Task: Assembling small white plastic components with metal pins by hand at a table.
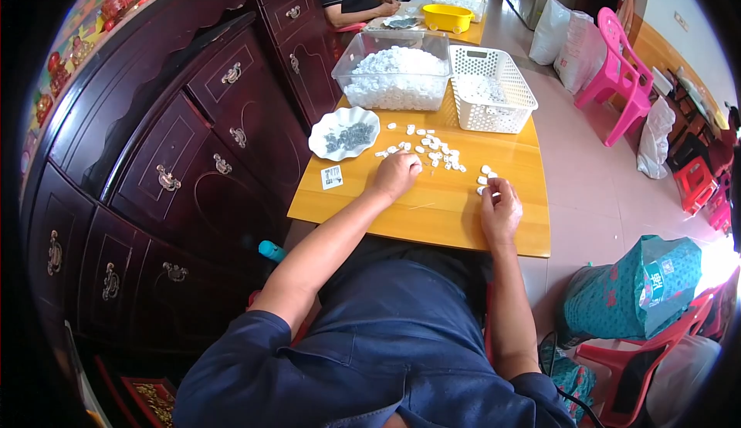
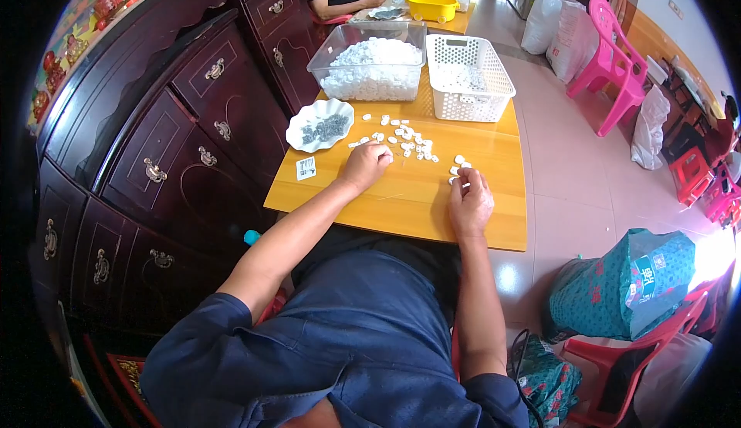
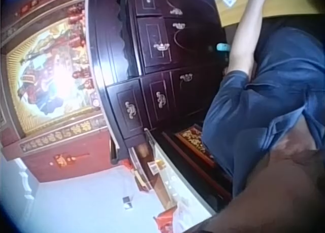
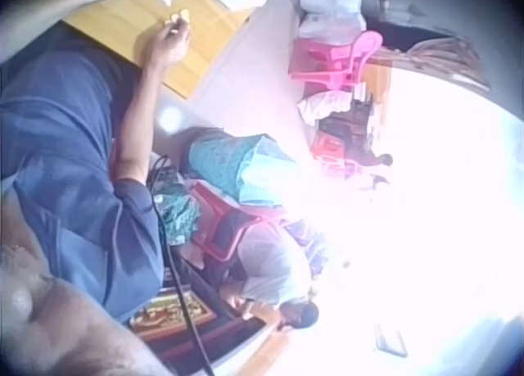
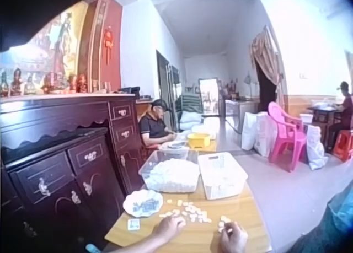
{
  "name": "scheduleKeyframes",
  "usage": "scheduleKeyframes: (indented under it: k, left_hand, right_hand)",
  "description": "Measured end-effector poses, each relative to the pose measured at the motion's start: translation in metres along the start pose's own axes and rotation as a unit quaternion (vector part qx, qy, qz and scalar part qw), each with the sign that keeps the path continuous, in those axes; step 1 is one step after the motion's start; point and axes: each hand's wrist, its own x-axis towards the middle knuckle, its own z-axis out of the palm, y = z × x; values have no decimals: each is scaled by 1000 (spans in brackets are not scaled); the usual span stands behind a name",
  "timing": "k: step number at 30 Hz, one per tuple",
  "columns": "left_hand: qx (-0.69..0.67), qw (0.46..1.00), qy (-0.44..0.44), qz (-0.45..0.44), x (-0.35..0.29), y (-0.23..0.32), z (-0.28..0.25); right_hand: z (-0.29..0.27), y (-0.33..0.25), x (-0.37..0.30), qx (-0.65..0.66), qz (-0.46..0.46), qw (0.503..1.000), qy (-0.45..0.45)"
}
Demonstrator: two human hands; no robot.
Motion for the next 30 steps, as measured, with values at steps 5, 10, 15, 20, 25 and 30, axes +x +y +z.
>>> scheduleKeyframes:
  k: [5,10,15,20,25,30]
  left_hand:
    - [39,999,3,15,-3,5,2]
    - [0,1000,10,29,-3,-2,-2]
    - [-48,997,-21,47,-1,5,-9]
    - [-13,997,-63,52,2,5,-12]
    - [90,989,-98,61,2,10,-14]
    - [18,1000,15,15,6,-9,-37]
  right_hand:
    - [1,-2,-2,11,-4,1000,-2]
    - [4,-3,-2,19,-19,1000,5]
    - [2,-1,-2,15,-13,1000,2]
    - [2,-2,-1,9,-11,1000,-9]
    - [5,-3,-2,21,-8,1000,6]
    - [4,-9,-2,31,3,999,5]
